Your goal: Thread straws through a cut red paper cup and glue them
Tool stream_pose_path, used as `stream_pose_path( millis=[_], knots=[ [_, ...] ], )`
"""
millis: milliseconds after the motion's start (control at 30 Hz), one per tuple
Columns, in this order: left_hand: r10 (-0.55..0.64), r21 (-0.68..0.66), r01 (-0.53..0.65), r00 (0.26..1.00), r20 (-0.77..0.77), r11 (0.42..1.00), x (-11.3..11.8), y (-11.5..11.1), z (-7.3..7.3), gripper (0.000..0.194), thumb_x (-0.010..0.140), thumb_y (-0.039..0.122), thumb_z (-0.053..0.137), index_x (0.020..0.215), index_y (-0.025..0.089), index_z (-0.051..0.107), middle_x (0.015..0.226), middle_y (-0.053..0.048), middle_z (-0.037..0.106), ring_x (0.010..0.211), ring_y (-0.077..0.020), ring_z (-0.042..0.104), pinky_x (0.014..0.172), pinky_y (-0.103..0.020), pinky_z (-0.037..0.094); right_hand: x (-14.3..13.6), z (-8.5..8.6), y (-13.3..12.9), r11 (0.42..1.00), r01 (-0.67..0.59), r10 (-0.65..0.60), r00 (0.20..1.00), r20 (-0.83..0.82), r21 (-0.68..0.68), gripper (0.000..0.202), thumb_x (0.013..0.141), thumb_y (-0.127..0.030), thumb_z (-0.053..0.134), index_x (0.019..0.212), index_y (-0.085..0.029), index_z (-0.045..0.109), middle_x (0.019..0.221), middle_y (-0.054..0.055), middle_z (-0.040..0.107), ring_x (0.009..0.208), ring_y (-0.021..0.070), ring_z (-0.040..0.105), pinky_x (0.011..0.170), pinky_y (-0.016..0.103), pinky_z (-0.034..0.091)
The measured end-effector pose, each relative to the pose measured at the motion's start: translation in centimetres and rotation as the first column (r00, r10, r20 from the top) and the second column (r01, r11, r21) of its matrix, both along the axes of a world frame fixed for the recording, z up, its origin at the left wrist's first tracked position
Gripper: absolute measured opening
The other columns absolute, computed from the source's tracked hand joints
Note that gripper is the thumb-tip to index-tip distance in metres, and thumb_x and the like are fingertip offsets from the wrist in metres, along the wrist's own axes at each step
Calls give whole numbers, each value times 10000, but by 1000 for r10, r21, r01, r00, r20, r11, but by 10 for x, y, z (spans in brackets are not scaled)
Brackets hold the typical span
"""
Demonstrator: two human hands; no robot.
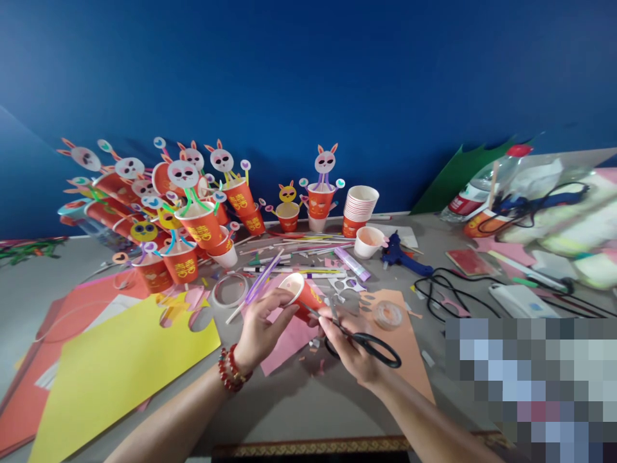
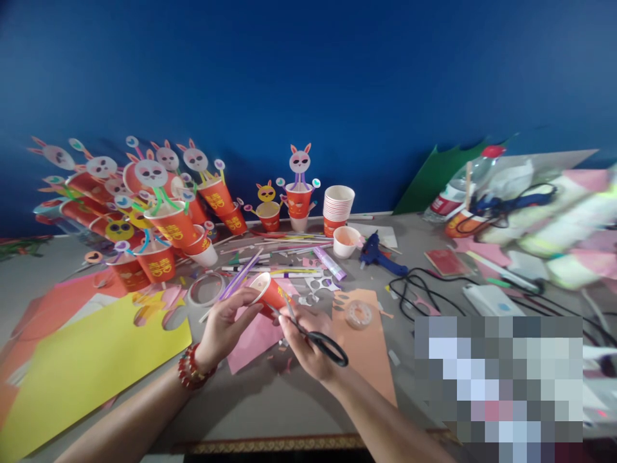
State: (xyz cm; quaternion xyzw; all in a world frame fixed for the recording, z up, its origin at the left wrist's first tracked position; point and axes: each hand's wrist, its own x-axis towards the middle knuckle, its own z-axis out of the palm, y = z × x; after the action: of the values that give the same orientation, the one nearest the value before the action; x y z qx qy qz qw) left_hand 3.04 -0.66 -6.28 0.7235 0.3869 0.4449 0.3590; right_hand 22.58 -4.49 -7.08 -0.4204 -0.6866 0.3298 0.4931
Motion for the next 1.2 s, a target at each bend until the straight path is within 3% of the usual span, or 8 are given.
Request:
stream_pose_path(
  millis=[300, 500, 700, 867, 1000, 1200],
  knots=[
    [1, 46, 1, 1000, -28, 999, -1, 1, -1, 232, 955, 295, 560, 831, 187, 723, 857, -88, 734, 861, -218, 675, 813, -371, 553, 3, 3, 0, 998, -23, 24, 999, 24, -61, 316, 1018, -318, 438, 907, -228, 720, 816, 35, 733, 752, 198, 699, 732, 296, 542],
    [34, 264, -13, 997, -73, 964, -4, 3, -8, 107, 915, 174, 600, 941, 198, 701, 892, -85, 720, 874, -209, 669, 777, -344, 546, 1, -3, -2, 987, -66, 58, 997, -56, -144, 347, 1020, -370, 443, 901, -218, 731, 809, 38, 727, 769, 194, 700, 751, 291, 568],
    [99, 434, -31, 986, -134, 900, -3, 1, -7, 193, 863, 61, 623, 967, 221, 645, 842, -46, 722, 863, -200, 666, 787, -344, 520, -5, -10, -4, 960, -89, 33, 977, -209, -264, 360, 1017, -382, 448, 866, -198, 718, 775, 35, 713, 708, 177, 683, 680, 273, 573],
    [143, 462, -41, 972, -187, 886, -1, -3, -4, 190, 862, 58, 615, 951, 225, 622, 829, -35, 731, 855, -207, 678, 823, -379, 502, -9, -2, -6, 999, 13, -15, 998, -61, -34, 263, 999, -260, 462, 844, -224, 672, 729, 34, 682, 766, 207, 677, 839, 351, 555],
    [171, 474, -52, 962, -211, 879, -1, -3, -4, 191, 861, 56, 618, 948, 227, 612, 837, -35, 736, 855, -207, 682, 867, -410, 488, -10, 1, -3, 984, 27, -33, 999, 30, 177, 221, 967, -147, 458, 907, -241, 648, 766, 38, 704, 771, 217, 672, 980, 439, 492],
    [148, 474, -40, 970, -194, 880, -2, -3, -5, 174, 868, 72, 616, 965, 216, 615, 854, -45, 737, 858, -199, 682, 856, -392, 505, -7, -1, -1, 969, -23, 6, 998, 69, 245, 246, 957, -132, 440, 918, -232, 661, 747, 37, 697, 738, 217, 667, 1037, 482, 451]
  ],
)
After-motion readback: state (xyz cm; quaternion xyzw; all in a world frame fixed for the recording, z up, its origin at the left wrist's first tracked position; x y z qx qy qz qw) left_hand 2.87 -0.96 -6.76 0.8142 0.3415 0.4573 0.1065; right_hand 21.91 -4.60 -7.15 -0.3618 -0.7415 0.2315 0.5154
